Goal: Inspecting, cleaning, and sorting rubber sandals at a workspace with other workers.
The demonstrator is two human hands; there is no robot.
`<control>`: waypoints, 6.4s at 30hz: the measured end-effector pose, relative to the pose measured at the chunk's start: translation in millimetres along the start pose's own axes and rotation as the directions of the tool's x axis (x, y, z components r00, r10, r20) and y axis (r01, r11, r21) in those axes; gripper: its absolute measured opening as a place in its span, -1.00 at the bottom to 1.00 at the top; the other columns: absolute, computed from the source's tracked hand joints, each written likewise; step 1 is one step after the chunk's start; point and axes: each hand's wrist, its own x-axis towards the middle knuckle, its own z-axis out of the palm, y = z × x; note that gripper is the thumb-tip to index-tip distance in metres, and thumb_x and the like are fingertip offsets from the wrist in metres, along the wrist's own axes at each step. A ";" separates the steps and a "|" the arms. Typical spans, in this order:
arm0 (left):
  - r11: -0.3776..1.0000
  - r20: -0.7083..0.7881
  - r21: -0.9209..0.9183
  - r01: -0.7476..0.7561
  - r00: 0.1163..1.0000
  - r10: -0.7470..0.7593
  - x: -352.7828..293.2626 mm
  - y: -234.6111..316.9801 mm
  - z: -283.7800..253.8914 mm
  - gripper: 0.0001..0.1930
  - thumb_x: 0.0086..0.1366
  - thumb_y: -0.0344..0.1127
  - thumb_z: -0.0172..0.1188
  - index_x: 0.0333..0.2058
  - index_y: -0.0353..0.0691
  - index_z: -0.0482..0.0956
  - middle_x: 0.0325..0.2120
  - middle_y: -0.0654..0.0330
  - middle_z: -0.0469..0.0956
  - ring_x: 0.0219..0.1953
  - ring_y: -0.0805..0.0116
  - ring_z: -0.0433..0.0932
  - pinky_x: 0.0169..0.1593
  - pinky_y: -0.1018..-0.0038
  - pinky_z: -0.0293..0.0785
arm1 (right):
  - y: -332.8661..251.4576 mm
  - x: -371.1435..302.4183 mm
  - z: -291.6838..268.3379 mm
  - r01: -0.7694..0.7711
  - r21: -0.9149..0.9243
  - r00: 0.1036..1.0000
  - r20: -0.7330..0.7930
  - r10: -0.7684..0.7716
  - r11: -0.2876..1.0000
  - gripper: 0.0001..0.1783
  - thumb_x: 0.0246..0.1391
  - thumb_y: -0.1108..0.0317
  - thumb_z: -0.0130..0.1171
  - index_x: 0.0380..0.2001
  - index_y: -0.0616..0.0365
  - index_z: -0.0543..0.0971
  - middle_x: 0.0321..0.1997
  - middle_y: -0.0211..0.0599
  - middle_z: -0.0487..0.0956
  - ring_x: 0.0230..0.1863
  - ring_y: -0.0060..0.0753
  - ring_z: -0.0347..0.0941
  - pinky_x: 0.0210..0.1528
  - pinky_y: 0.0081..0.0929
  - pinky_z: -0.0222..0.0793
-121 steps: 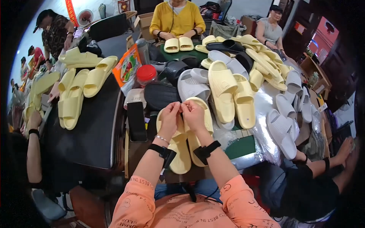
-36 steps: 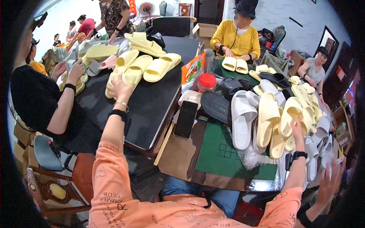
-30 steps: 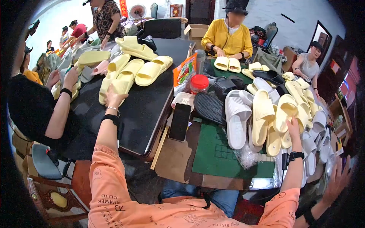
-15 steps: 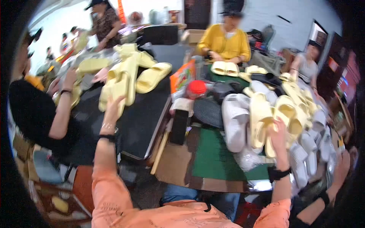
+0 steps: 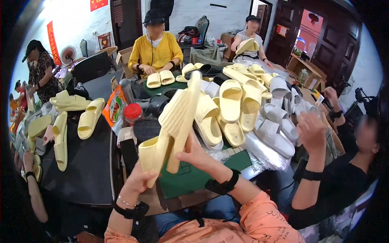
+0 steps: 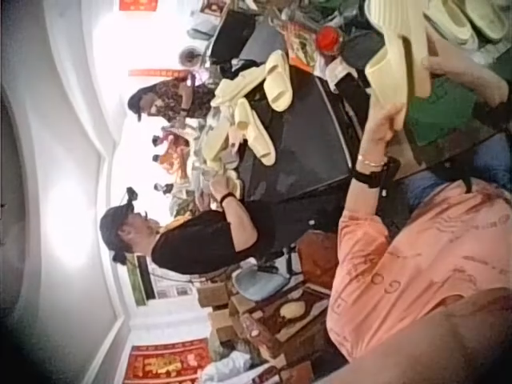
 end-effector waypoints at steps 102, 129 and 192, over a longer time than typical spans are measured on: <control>-0.002 0.453 0.874 -0.486 0.812 0.368 1.4 -122.6 59.5 -0.61 -0.03 -0.44 0.06 -0.13 -0.26 0.40 -0.16 0.07 0.36 -0.09 0.09 0.32 0.03 0.23 0.18 | 81.7 -145.0 -105.8 -0.532 -0.792 0.803 -0.584 -0.118 0.300 -0.90 -0.02 0.44 0.05 -0.48 0.28 0.42 -0.56 -0.11 0.46 -0.52 -0.21 0.41 -0.39 -0.40 0.31; 0.689 0.035 0.706 -0.163 0.980 0.197 42.9 -138.5 70.1 -0.73 0.19 -0.32 0.02 -0.17 -0.34 0.45 -0.23 0.11 0.49 -0.10 0.29 0.40 0.01 0.41 0.24 | -138.6 -192.7 -26.7 -0.055 -0.856 0.550 -0.456 -0.700 0.515 -0.86 -0.04 0.40 0.02 -0.56 0.25 0.45 -0.36 -0.27 0.45 -0.33 -0.46 0.36 -0.22 -0.56 0.25; 0.448 -0.389 0.877 0.176 0.807 0.444 170.7 -31.6 -77.4 -0.78 0.08 -0.19 0.16 -0.50 -0.23 0.62 -0.63 0.21 0.57 -0.60 0.45 0.49 -0.43 0.53 0.38 | -10.6 -121.4 -6.5 -0.008 -1.000 0.990 -0.005 0.140 0.020 -0.89 -0.15 0.45 0.08 -0.46 0.14 0.54 -0.63 -0.19 0.38 -0.53 -0.17 0.34 -0.48 -0.31 0.26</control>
